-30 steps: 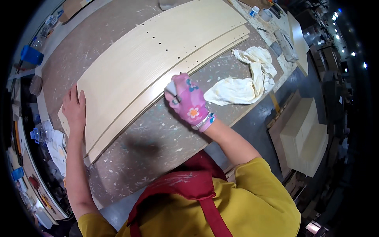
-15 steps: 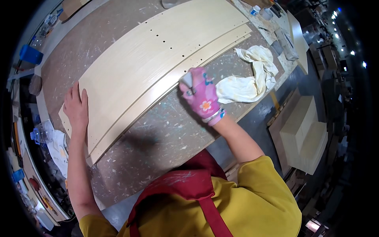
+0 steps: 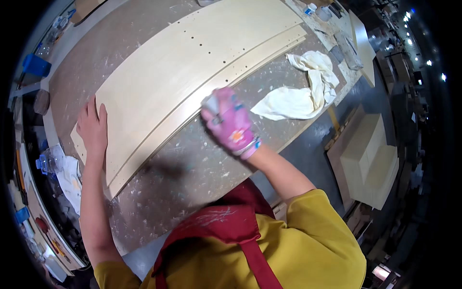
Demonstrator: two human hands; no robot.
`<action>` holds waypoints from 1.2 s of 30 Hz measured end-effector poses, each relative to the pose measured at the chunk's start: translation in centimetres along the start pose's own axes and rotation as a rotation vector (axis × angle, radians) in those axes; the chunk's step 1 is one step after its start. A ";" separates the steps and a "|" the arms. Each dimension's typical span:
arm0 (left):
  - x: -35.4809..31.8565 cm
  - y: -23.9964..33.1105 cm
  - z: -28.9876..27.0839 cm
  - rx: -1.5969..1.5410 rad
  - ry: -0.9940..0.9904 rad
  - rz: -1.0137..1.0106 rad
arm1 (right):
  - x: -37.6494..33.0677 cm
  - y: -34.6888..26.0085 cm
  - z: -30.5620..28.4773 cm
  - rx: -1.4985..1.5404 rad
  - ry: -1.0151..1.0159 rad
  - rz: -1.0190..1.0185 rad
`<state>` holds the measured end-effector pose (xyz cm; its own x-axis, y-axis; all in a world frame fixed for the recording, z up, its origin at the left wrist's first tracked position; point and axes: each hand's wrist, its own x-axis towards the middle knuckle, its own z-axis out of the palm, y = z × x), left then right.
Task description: The person picks up a large, light-colored wooden board and places it on a workbench. They then use a white cloth to wipe the surface of the board, applying a liquid from a bottle at one point. The person continues to wipe the board thoroughly, handling it one at a time.
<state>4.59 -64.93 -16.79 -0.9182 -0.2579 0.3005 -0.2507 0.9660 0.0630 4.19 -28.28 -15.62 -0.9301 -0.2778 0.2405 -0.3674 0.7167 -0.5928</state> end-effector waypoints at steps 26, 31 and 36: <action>-0.1 0.1 0.2 -0.001 0.003 -0.020 | -0.7 -2.3 0.9 -0.038 0.148 0.062; 0.1 -0.1 -0.1 -0.042 -0.014 -0.004 | -2.1 -4.4 2.2 0.145 0.036 -0.038; -0.1 -2.6 -2.0 -0.072 -0.153 0.115 | -1.5 -6.1 2.3 0.134 0.128 0.026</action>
<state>5.91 -67.35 -15.12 -0.9769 -0.1397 0.1617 -0.1236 0.9867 0.1059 7.81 -33.73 -14.10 -0.9339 -0.1699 0.3146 -0.3486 0.6285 -0.6953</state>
